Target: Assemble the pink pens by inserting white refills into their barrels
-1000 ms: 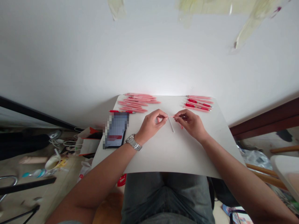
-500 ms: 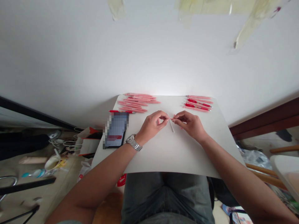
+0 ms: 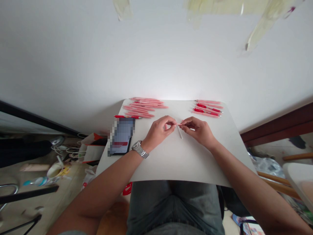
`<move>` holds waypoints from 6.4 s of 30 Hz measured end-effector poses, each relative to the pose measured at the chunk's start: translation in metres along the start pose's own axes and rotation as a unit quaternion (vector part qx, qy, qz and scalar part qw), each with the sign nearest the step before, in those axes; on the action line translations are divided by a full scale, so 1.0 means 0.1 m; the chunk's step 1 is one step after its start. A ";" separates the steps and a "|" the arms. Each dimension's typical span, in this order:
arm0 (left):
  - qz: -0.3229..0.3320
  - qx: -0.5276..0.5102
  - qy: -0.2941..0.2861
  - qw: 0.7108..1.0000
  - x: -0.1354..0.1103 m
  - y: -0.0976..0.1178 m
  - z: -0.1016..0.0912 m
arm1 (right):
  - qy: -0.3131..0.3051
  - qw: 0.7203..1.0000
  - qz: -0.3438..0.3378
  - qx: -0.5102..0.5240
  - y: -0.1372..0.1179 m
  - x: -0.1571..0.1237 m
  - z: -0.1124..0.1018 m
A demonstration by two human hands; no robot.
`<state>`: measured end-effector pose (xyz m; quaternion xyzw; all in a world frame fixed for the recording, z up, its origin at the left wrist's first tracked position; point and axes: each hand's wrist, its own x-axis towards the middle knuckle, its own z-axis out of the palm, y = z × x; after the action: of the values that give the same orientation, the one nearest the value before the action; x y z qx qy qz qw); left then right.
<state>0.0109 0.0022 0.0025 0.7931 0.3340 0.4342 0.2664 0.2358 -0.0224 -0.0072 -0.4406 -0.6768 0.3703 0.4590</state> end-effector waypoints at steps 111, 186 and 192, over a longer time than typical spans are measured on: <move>-0.044 -0.048 0.022 0.998 -0.01 -0.06 -0.03 | 0.033 0.952 0.024 -0.303 0.11 0.06 -0.14; -0.119 -0.229 0.132 0.957 0.03 -0.07 -0.01 | -0.021 0.984 0.121 0.125 -0.10 0.00 0.03; -0.115 -0.236 0.123 0.957 0.03 -0.07 0.00 | -0.036 0.984 0.119 0.130 -0.10 -0.01 0.04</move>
<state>0.0096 0.0086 -0.0006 0.6045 0.3410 0.5612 0.4510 0.2297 -0.0270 0.0004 -0.4408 -0.5817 0.5225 0.4408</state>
